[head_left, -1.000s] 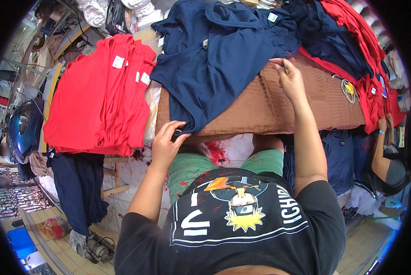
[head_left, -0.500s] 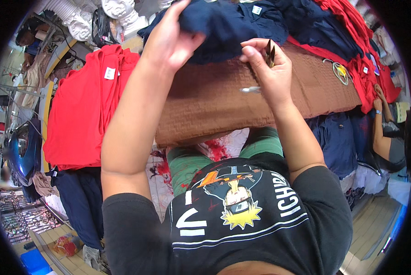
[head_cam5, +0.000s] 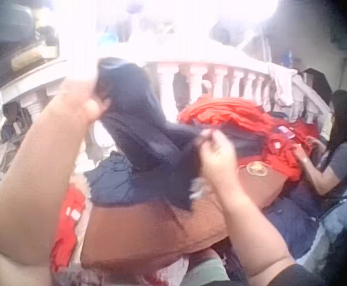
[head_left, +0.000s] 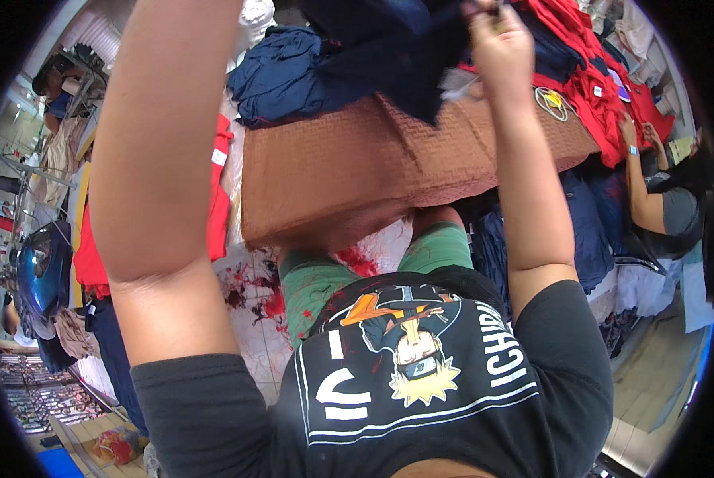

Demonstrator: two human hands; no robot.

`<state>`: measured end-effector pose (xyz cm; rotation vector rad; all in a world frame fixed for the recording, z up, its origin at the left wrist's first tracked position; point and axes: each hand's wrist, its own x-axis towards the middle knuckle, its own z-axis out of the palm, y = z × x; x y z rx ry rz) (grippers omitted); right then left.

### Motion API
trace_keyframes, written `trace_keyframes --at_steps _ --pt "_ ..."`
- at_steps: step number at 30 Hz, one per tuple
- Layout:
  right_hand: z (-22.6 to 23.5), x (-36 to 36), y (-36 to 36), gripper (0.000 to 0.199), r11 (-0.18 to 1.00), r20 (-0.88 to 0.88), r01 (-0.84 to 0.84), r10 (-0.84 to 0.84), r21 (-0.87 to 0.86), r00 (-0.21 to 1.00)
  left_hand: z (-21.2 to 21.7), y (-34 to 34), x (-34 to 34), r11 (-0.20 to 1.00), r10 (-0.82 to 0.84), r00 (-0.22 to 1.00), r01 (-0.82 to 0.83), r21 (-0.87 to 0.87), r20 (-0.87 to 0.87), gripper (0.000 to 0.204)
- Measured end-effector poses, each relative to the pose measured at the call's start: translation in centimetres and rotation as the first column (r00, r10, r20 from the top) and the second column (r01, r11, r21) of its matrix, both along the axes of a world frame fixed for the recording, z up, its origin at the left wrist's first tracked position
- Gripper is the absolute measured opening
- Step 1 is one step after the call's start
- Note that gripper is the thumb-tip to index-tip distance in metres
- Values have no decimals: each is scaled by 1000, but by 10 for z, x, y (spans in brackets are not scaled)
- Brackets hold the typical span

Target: The person trims loose threads from the collars and labels of several navy blue shirts using snips.

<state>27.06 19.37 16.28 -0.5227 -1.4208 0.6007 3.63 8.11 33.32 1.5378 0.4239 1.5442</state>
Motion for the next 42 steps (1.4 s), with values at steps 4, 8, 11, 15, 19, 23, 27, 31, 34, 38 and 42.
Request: trace_keyframes --at_steps 4,8,11,15,19,23,27,31,34,38,42 --pt "67 10 -52 18 992 -19 26 -24 121 1000 20 -41 -48 914 401 889 -374 157 -222 25" --pt "78 18 -88 22 748 463 196 -570 634 678 30 -66 -91 732 677 613 -619 284 -408 26" --pt "87 49 -95 19 926 635 241 -376 292 675 26 -61 -106 661 734 485 -671 337 -475 28" --pt "72 60 -122 11 994 287 -111 113 -22 951 20 -38 -108 624 736 356 -689 370 -576 30" --pt "25 105 -118 13 900 334 -167 314 -402 889 -7 44 -80 703 655 382 -625 341 -651 32" --pt "-23 91 -98 19 795 326 -121 377 -595 867 -40 105 -42 755 583 394 -585 296 -710 34" --pt "-84 109 -54 23 618 361 68 362 -783 859 -115 184 6 836 469 477 -511 199 -743 36" --pt "-151 136 -26 26 622 389 183 212 -761 896 -212 192 28 816 470 427 -544 195 -772 39" --pt "-162 158 -20 23 686 460 326 16 -651 888 -283 156 51 820 435 369 -539 193 -821 29" --pt "-161 149 -13 22 811 423 267 -26 -521 906 -334 84 107 929 338 570 -328 170 -749 30" --pt "-165 135 -19 19 732 313 158 80 -663 946 -350 60 131 856 480 342 -383 347 -808 26"
